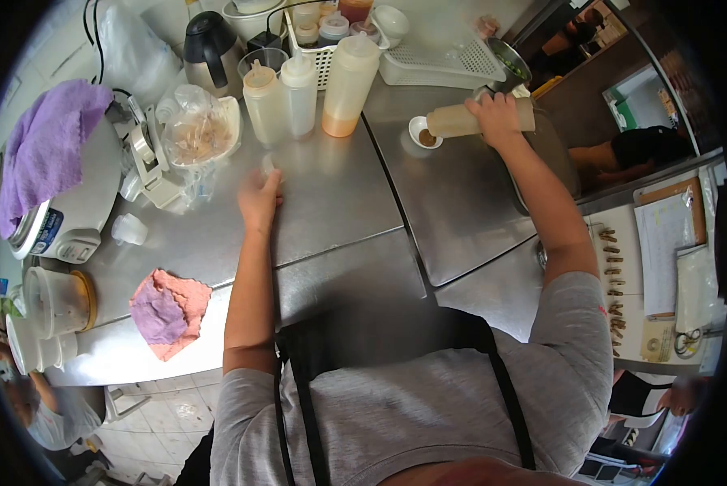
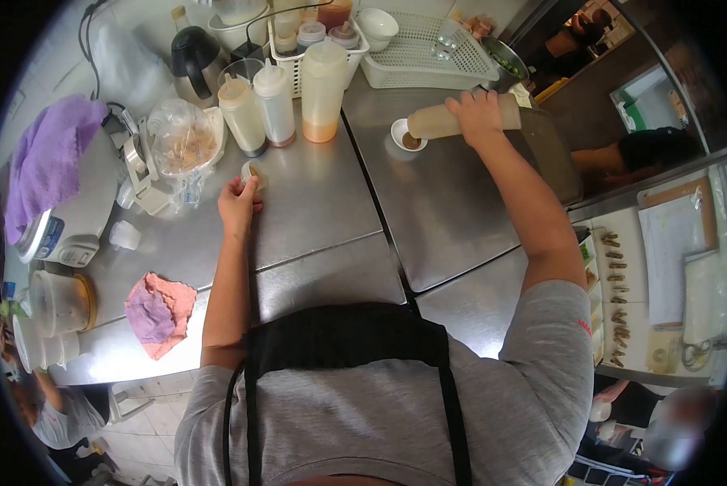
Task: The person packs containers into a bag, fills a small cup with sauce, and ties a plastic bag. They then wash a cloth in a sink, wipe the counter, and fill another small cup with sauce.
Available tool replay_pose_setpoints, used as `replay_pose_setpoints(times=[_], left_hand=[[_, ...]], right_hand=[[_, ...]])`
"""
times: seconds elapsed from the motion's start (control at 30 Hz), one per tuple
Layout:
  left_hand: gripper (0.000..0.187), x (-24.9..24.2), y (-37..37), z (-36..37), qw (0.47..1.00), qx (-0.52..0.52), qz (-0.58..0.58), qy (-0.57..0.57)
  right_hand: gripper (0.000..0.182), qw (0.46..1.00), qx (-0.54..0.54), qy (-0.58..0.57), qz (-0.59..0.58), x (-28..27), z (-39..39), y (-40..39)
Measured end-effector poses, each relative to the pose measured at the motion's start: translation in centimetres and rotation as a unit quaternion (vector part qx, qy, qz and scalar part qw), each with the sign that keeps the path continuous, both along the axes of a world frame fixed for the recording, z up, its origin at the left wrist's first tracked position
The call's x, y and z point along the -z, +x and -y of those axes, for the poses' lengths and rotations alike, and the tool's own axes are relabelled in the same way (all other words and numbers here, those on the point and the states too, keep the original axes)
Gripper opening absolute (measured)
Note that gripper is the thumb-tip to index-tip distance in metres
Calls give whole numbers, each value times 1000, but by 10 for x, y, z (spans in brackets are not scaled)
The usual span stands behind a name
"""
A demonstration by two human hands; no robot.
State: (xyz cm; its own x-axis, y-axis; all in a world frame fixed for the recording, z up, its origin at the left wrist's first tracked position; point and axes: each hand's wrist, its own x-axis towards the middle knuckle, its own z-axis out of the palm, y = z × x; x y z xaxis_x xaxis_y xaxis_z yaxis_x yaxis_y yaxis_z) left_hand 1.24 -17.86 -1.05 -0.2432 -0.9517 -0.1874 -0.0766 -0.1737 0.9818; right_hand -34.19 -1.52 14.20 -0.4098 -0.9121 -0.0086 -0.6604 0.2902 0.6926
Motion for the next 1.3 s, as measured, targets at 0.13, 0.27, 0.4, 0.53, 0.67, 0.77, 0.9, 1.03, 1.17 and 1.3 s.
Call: replay_pose_setpoints(times=[0.13,0.27,0.4,0.53,0.67,0.77,0.9,1.03,1.17,1.3], left_hand=[[43,-2,2,0,1000,15,-1,1],[44,1,2,1,1000,13,-1,-3],[49,2,2,1,1000,0,4,-3],[53,0,1,0,1000,-14,-14,-1],[53,2,1,0,1000,-19,-20,-4],[53,2,1,0,1000,-18,-24,-8],[53,2,1,0,1000,-17,-21,-14],[53,-2,0,-3,1000,-15,-15,-22],[53,-4,1,-3,1000,-6,-3,-24],[54,3,-1,-1,999,-12,-6,-33]], right_hand=[[28,998,-40,-9,-51,-3,8,-1],[25,996,-53,-1,-67,-11,15,2],[34,997,-42,10,-63,-17,18,7],[34,997,-46,-1,-61,-18,17,6],[34,998,-42,-20,-46,-18,15,5],[34,998,-29,-55,-10,-9,6,-2],[48,991,46,-113,62,15,-19,-7],[67,943,185,-195,196,44,-43,-2],[76,889,240,-251,300,63,-57,1],[77,848,204,-332,360,75,-69,-2]])
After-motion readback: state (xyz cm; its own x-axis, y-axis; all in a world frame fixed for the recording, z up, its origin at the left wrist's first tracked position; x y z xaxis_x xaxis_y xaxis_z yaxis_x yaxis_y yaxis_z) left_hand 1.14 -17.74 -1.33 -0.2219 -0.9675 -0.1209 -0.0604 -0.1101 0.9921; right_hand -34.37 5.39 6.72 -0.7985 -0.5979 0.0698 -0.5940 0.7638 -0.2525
